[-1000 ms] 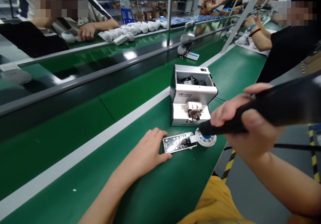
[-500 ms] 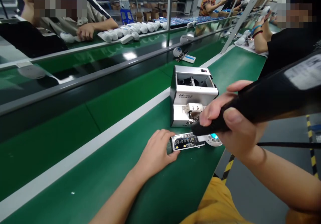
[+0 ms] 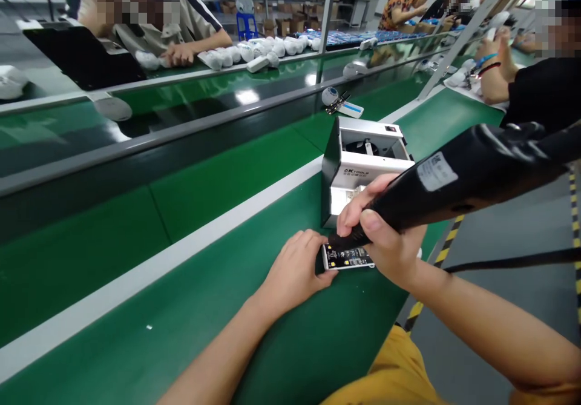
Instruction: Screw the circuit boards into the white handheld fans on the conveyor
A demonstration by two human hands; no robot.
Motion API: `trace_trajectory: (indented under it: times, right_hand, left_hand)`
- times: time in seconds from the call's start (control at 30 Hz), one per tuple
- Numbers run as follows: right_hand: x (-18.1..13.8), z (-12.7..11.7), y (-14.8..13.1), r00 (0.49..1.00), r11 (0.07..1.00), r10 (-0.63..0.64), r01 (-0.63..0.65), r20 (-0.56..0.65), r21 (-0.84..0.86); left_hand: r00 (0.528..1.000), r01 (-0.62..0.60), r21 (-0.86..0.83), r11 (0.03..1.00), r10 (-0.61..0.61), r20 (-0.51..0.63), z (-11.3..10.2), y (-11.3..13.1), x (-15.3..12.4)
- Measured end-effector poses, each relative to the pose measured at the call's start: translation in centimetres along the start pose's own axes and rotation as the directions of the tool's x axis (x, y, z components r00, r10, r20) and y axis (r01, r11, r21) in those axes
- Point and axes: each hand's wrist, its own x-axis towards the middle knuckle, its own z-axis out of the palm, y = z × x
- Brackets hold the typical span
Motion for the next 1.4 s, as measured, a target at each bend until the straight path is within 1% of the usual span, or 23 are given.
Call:
trace_trajectory:
  times: [0.07,0.2,0.27,0.33,0.4,0.47,0.53,0.6,0.67,0.77,0.87,0.93,1.0,1.07,1.13,1.23,1.33,1.4]
  right_hand:
    - [0.2,0.0,0.3,1.000,0.999,0.018,-0.017,0.008,-0.033]
    - [0.4,0.2,1.0,0.998,0.986,0.051,-0.055,-0.028,-0.160]
    - [0.4,0.2,1.0,0.998,0.985,0.054,-0.056,-0.014,-0.160]
    - [0.6,0.0,0.1,0.998,0.990,0.055,-0.053,0.014,-0.133]
    - [1.2,-0.5,-1.7,0.999,0.993,0.038,-0.041,-0.028,-0.114]
    - [2.1,-1.1,-3.7,0.990,0.992,-0.035,0.018,-0.138,-0.123]
    - [3.2,-1.8,-5.3,0.961,0.980,-0.147,0.108,-0.236,-0.168]
    - [4.0,-2.4,-5.7,0.929,0.960,-0.239,0.182,-0.283,-0.215]
    - [4.4,-2.7,-5.1,0.916,0.946,-0.282,0.216,-0.287,-0.240]
    - [4.4,-2.9,-3.8,0.931,0.943,-0.277,0.216,-0.238,-0.252]
    - [3.7,-3.0,-3.6,0.953,0.948,-0.242,0.193,-0.180,-0.254]
    - [2.8,-2.9,-4.0,0.974,0.963,-0.183,0.150,-0.135,-0.225]
    - [1.5,-2.7,-4.3,0.994,0.983,-0.091,0.079,-0.066,-0.168]
    - [0.1,-2.3,-4.3,1.000,0.993,-0.019,0.022,0.022,-0.116]
    - [-1.1,-1.9,-3.9,0.996,0.996,0.016,-0.009,0.087,-0.085]
    - [-2.2,-1.3,-3.1,0.994,0.997,0.019,-0.010,0.110,-0.082]
    - [-2.4,-0.8,-2.5,0.995,0.994,0.001,0.009,0.100,-0.107]
    - [-2.4,-0.6,-2.3,0.993,0.993,-0.003,0.016,0.115,-0.117]
  left_hand:
    - [1.000,0.004,0.001,1.000,-0.004,0.006,0.0,0.0,0.1]
    - [1.000,0.016,-0.001,1.000,-0.016,0.022,0.2,-0.2,0.2]
    - [0.999,0.019,-0.002,1.000,-0.019,0.027,0.2,-0.2,0.2]
    - [1.000,0.021,-0.003,1.000,-0.021,0.020,0.2,-0.2,0.1]
    - [1.000,0.018,-0.007,1.000,-0.018,0.020,0.1,0.0,0.0]
    - [0.999,0.017,-0.007,1.000,-0.017,0.033,-0.1,0.1,0.0]
    - [0.999,0.016,0.005,1.000,-0.017,0.043,-0.1,0.1,0.0]
    - [0.999,0.018,0.019,1.000,-0.019,0.040,0.0,-0.1,0.0]
    - [0.999,0.017,0.025,1.000,-0.018,0.036,0.1,-0.2,0.0]
    - [0.999,0.017,0.031,0.999,-0.019,0.040,0.2,-0.2,-0.1]
    - [0.999,0.016,0.035,0.999,-0.017,0.042,0.2,-0.2,-0.1]
    - [0.999,0.014,0.039,0.999,-0.016,0.037,0.1,-0.1,0.0]
    - [0.999,0.016,0.047,0.999,-0.018,0.039,0.1,0.0,0.0]
    - [0.999,0.020,0.055,0.998,-0.022,0.045,0.1,0.0,0.1]
    - [0.999,0.022,0.062,0.998,-0.025,0.046,0.2,0.0,0.2]
    - [0.998,0.024,0.065,0.998,-0.027,0.049,0.2,0.1,0.2]
    - [0.998,0.023,0.064,0.998,-0.027,0.054,0.1,0.2,0.3]
    - [0.998,0.022,0.067,0.998,-0.026,0.059,0.1,0.4,0.3]
